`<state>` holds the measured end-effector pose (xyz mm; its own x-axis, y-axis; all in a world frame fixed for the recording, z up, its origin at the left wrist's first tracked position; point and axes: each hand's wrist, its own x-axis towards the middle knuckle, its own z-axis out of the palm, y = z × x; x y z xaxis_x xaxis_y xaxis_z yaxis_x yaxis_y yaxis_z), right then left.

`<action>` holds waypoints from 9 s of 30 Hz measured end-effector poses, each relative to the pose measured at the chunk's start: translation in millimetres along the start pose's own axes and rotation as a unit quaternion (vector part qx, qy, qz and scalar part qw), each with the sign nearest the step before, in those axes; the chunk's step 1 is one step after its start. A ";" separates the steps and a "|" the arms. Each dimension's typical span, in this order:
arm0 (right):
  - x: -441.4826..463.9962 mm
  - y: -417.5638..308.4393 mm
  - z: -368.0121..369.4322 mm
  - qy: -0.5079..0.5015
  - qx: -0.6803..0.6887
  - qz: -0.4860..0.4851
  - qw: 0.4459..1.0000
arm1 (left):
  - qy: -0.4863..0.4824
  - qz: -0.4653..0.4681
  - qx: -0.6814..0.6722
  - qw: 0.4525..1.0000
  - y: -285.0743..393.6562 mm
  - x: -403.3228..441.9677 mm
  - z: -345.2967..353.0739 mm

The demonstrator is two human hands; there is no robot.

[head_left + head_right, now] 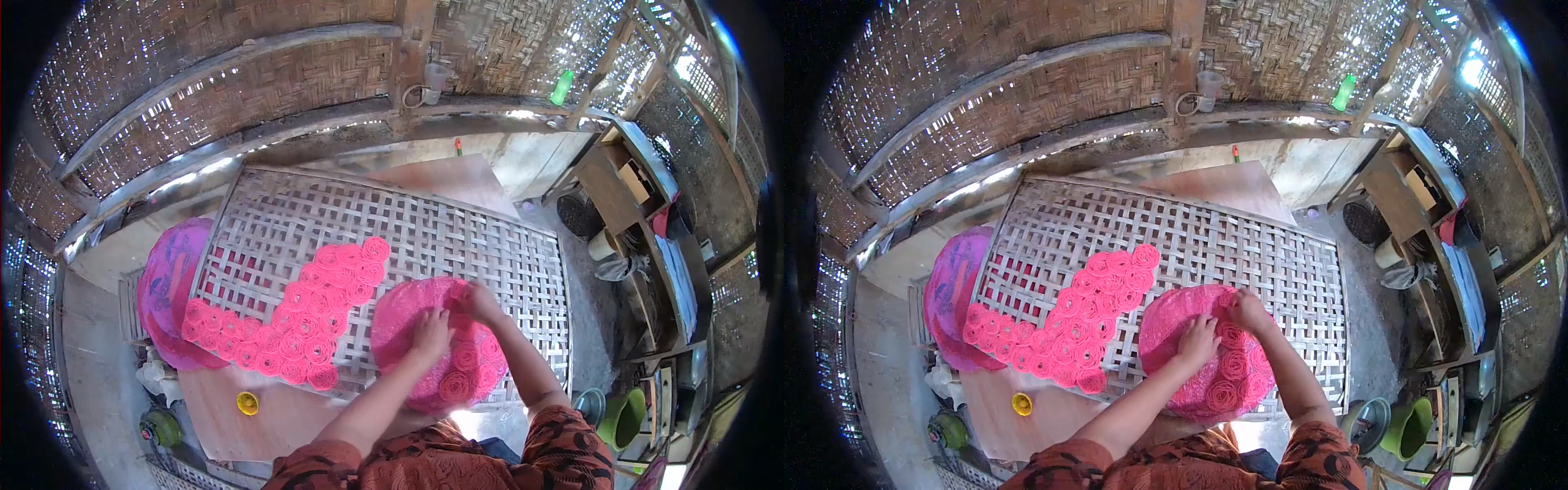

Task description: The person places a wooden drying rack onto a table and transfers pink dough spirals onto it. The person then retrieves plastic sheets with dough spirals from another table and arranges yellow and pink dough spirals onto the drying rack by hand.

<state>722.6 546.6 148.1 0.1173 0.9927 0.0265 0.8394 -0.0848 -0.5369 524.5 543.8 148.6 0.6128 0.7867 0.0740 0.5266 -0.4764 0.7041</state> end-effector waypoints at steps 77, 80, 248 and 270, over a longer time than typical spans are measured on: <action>102.9 -52.2 19.7 0.104 0.607 0.192 0.764 | 0.331 -0.165 -0.302 0.879 -70.4 -142.0 -243.9; 111.3 -54.1 54.2 0.073 0.528 0.189 0.825 | 0.381 -0.249 -0.259 0.852 -106.9 -184.9 -271.7; 96.2 4.4 -6.9 -0.009 0.440 0.203 0.875 | 0.041 0.034 -0.059 0.997 -93.8 20.3 -63.2; 177.8 -50.9 12.5 0.043 0.329 0.078 0.940 | 0.160 -0.204 -0.573 0.778 -88.3 39.0 -74.4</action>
<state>694.1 728.5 169.6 0.2781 0.9596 -0.0428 0.3012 -0.1294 -0.9447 458.1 645.7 141.9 0.2587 0.9250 -0.2782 -0.3437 0.3573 0.8685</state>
